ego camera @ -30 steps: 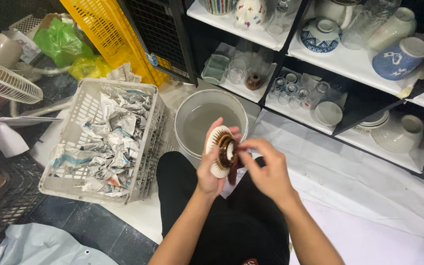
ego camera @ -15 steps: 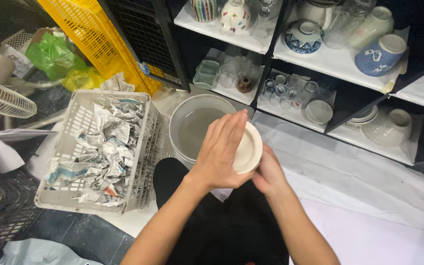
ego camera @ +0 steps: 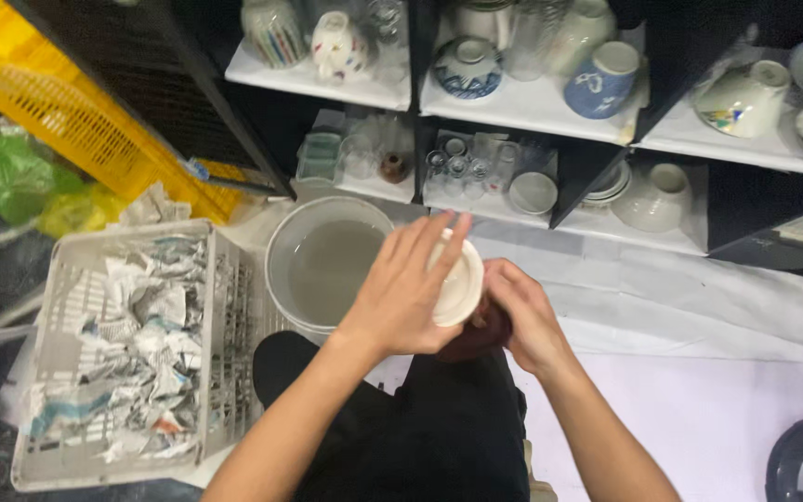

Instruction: The person sits on the floor and wipes several small ceramic bowls and plates with a dark cloth. They pick up each item from a shelf, wipe the interior and exterior surfaces, and return the items to the shelf.

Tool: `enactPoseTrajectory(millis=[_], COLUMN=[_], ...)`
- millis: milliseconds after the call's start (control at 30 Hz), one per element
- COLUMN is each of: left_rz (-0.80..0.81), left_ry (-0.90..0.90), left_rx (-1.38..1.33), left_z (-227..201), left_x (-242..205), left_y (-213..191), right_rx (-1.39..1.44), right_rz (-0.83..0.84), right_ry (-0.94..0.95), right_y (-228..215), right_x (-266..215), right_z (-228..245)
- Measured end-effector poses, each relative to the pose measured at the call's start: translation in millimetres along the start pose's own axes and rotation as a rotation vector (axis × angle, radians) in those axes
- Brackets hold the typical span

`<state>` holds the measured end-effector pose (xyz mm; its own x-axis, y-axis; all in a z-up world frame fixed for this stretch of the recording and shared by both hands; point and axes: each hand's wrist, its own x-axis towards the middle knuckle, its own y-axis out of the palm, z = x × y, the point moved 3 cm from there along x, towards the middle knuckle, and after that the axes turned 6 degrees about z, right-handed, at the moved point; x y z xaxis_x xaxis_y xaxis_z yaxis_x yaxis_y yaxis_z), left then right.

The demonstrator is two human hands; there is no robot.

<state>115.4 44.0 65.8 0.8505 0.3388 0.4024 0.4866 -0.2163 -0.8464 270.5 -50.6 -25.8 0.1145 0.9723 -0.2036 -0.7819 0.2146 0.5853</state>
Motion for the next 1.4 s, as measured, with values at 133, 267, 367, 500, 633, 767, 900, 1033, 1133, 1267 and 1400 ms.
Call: enactPoseTrajectory(millis=[133, 267, 367, 500, 633, 767, 900, 1033, 1133, 1267, 1400], left_rz=[0.122, 0.281, 0.278, 0.245, 0.288, 0.276, 0.261, 0.257, 0.192, 0.161, 0.185], left_ry=[0.058, 0.12, 0.183, 0.217, 0.092, 0.03, -0.032, -0.201, -0.41, -0.606, -0.758], left_rx=[-0.028, -0.065, -0.166, -0.173, -0.278, -0.348, -0.39, -0.472, -0.624, -0.761, -0.853], left_z=[-20, -46, -67, -88, -89, -95, -87, -74, -70, -75, -74], left_x=[32, 65, 92, 111, 119, 126, 122, 108, 87, 43, 4], left_y=[32, 77, 109, 143, 170, 197, 207, 215, 232, 254, 263], right_rx=[-0.338, -0.401, -0.296, -0.138, -0.076, -0.005, -0.032, -0.024, -0.09, -0.203, -0.363], right_rz=[-0.172, -0.32, -0.454, -0.584, -0.704, -0.751, -0.787, -0.852, -0.866, -0.912, -1.026], right_ry=[-0.031, -0.063, -0.05, -0.142, -0.181, -0.221, -0.27, -0.291, -0.358, -0.372, -0.313], right_y=[-29, -72, -111, -159, -197, -225, -257, -301, -332, -370, -395], right_x=[-19, -47, -65, -91, -108, -119, -113, -68, -11, 71, 131], right_z=[19, 32, 35, 34, 37, 41, 39, 33, 28, 28, 26])
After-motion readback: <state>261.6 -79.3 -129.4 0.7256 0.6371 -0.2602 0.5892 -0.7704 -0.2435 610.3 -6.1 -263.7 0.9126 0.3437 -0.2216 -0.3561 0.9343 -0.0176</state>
